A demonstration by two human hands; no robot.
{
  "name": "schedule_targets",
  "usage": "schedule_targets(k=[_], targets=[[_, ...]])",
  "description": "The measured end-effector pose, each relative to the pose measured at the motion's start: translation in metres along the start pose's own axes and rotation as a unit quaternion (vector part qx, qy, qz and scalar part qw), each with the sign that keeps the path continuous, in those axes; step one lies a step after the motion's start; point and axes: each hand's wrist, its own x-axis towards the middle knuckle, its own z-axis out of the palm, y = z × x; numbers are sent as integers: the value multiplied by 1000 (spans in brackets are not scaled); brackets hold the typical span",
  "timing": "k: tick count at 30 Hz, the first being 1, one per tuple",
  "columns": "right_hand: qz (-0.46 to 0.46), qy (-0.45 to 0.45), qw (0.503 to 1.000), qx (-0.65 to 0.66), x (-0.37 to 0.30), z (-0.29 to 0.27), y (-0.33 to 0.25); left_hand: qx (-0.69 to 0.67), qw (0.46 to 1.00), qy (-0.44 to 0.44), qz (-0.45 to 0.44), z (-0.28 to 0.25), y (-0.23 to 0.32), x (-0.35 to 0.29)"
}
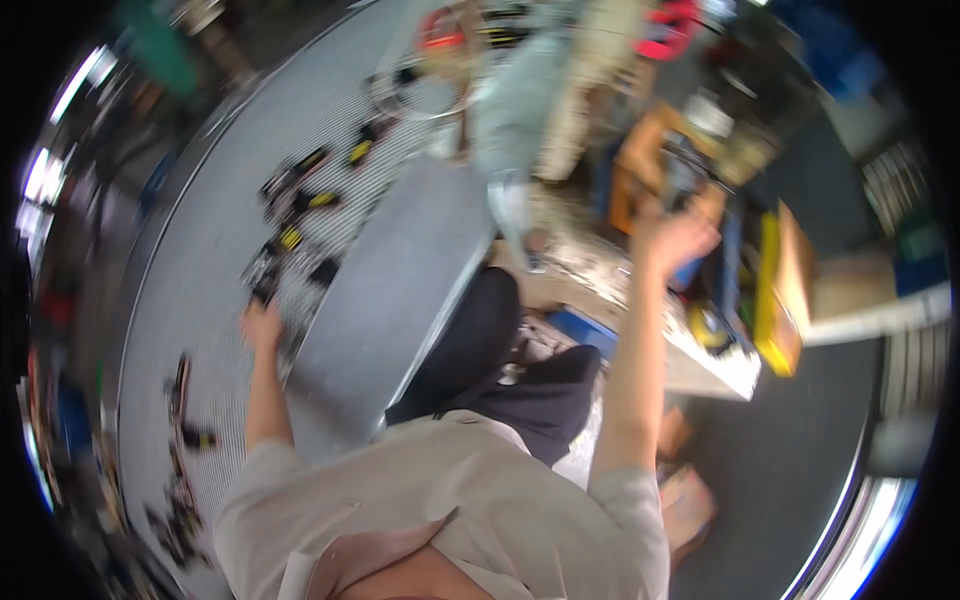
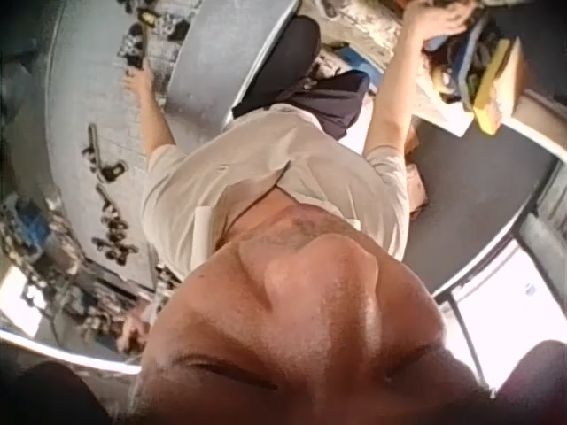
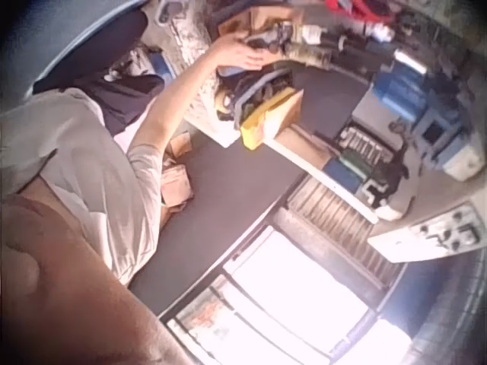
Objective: The recorder is seen picking up shoe components and using a machine to manufacture shoes.
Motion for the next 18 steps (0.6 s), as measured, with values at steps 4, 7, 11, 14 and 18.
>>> schedule_targets(k=[4,7,11,14,18], targets=[[-53,-30,967,246,-105,-124,-29,25,996,-82,-1,-37,27,-7],[-37,-177,928,324,-213,-150,-39,59,996,-44,42,-32,24,-16],[-26,-336,843,420,-296,-170,-58,-3,999,-1,47,-8,19,20],[38,-395,812,428,-315,-193,-69,-8,998,59,19,12,35,41],[107,-429,794,418,-324,-195,-55,13,999,27,31,26,92,68]])
